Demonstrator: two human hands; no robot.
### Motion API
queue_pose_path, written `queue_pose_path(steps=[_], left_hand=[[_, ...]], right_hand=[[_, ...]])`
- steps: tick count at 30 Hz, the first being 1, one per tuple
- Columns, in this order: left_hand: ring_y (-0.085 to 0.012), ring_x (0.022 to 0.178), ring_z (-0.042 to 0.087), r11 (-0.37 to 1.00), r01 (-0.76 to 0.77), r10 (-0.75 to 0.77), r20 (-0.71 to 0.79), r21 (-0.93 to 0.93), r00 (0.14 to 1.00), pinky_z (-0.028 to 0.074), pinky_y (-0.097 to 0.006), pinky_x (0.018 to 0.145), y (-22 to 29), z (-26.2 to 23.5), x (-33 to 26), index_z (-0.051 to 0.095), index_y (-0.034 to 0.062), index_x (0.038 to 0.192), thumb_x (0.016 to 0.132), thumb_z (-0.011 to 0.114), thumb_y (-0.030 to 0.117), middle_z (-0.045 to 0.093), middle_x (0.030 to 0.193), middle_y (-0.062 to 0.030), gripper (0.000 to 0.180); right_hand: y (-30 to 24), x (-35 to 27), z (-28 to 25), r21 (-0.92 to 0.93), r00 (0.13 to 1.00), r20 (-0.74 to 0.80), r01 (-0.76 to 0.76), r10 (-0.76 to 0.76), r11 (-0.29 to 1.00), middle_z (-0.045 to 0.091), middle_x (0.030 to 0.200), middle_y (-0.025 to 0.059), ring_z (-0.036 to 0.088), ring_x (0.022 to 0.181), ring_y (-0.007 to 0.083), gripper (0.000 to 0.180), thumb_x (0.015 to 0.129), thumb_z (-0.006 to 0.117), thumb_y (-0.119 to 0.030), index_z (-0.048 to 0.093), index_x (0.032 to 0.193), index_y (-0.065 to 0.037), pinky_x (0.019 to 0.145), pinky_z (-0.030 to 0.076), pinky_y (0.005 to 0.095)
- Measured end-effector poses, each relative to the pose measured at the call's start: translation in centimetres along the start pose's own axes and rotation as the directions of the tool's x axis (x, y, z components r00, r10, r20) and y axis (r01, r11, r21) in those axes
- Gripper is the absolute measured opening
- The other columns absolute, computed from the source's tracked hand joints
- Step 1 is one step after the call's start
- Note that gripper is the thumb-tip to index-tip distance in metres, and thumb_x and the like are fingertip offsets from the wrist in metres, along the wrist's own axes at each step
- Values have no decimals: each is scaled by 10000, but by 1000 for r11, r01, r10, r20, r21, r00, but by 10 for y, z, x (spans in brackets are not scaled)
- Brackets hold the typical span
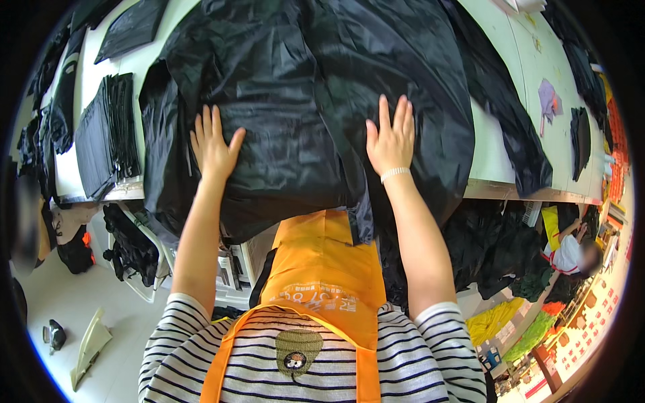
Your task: The person folds black garments on a white table, smoothing and aligning them into compact rectangles. The person uses small scissors to trim loose threads and then places the folded items into a white plastic basket.
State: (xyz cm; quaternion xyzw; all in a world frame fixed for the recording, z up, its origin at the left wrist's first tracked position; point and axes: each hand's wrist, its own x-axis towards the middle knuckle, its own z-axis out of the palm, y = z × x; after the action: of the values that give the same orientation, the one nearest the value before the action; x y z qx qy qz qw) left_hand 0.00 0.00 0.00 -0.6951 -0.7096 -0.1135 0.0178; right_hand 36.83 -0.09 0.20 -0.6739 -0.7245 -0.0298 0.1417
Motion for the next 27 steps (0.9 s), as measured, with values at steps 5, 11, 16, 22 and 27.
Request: queue_pose_path(steps=[5, 11, 16, 22, 27], left_hand=[[-347, 1392, 234, 955, 10, -12, 3, 297, 1000, 186, -561, 1099, 3, 1, 64, 342, 103, 1435, 861, 459, 643, 275, 1514, -128, 796], [-307, 897, 593, 795, -96, 32, -116, -599, 993, 475, -381, 752, 90, -52, -8, 578, 27, 1050, 822, 676, 148, 604, 1021, -162, 277], [-170, 435, 523, 374, 671, -145, 674, -641, 725, 404, -316, 442, 131, -47, -178, 616, 3, 613, 897, 633, 273, 554, 516, -76, 392], [-168, 846, 654, -359, 874, 58, 927, -327, 370, 505, -267, 762, 120, -42, -182, 612, -21, 1038, 935, 584, 295, 677, 943, -100, 333], [-236, 987, 630, -538, 810, 152, 919, -232, 364, 490, -322, 885, 136, -46, -165, 588, -24, 1045, 917, 614, 231, 650, 1047, -144, 287]], right_hand=[[1, 59, 27, -8, 1000, 9, 8, -8, 1000, 252, 1481, 272, 230, 1380, 412, 596, 944, 442, -439, 344, 1439, -121, 1125, 210, 459], [-54, 9, -33, 339, 990, 141, -64, 16, 938, 272, 1447, 318, 258, 1343, 467, 923, 807, 577, -606, 323, 1381, 71, 1100, 212, 529], [-105, -93, -81, 406, 934, 347, -61, -91, 912, 277, 1450, 266, 262, 1343, 436, 982, 640, 810, -329, 301, 1423, -25, 1106, 239, 499], [-93, -130, -74, 556, 953, 242, 19, -183, 831, 505, 1181, 128, 467, 1154, 331, 463, 696, 719, -46, 572, 1135, -42, 982, 408, 400], [-90, -133, -69, 626, 983, 173, -68, -54, 777, 584, 1049, 108, 546, 1013, 302, 365, 692, 743, -34, 627, 1038, -33, 873, 465, 364]])
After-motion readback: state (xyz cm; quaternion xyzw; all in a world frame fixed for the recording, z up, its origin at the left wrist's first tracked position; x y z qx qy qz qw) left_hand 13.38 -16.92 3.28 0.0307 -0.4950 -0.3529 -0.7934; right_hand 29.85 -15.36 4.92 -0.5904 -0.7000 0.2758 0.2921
